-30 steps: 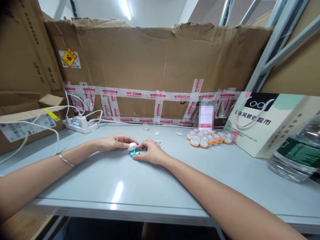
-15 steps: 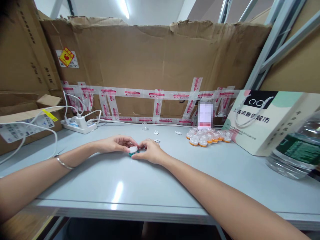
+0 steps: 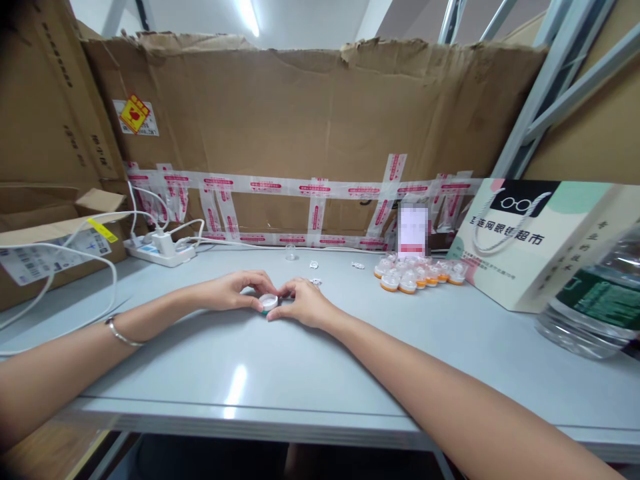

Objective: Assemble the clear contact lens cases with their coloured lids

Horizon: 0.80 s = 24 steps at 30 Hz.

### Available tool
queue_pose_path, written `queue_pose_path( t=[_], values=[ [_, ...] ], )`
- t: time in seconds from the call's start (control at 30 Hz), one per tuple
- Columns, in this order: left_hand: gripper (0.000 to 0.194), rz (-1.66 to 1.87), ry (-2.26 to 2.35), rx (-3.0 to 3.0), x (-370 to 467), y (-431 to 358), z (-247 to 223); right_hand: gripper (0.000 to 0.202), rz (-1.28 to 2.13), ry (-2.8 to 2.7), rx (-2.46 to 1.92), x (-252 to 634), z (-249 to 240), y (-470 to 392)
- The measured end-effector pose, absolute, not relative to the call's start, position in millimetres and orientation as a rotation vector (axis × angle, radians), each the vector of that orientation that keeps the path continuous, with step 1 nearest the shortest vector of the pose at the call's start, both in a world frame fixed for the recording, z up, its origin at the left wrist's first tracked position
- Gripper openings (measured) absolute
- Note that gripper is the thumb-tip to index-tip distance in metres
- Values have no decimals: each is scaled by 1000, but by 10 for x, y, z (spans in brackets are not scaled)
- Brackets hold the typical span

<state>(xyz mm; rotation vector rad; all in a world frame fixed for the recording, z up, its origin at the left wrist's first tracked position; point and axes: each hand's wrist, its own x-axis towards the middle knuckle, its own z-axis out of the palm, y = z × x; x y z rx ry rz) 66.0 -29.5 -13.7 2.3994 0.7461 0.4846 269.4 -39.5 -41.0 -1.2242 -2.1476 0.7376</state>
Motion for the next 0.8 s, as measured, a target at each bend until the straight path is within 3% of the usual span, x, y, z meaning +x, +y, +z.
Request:
queue_pose_path(
  t=[0.37, 0.8],
  values=[
    [23, 382, 766, 2680, 723, -381, -53, 33, 852, -2201, -1208, 2725, -332, -399],
    [28, 359, 826, 2688, 674, -508, -19, 34, 840, -2167, -1194, 2720, -334, -431]
  ],
)
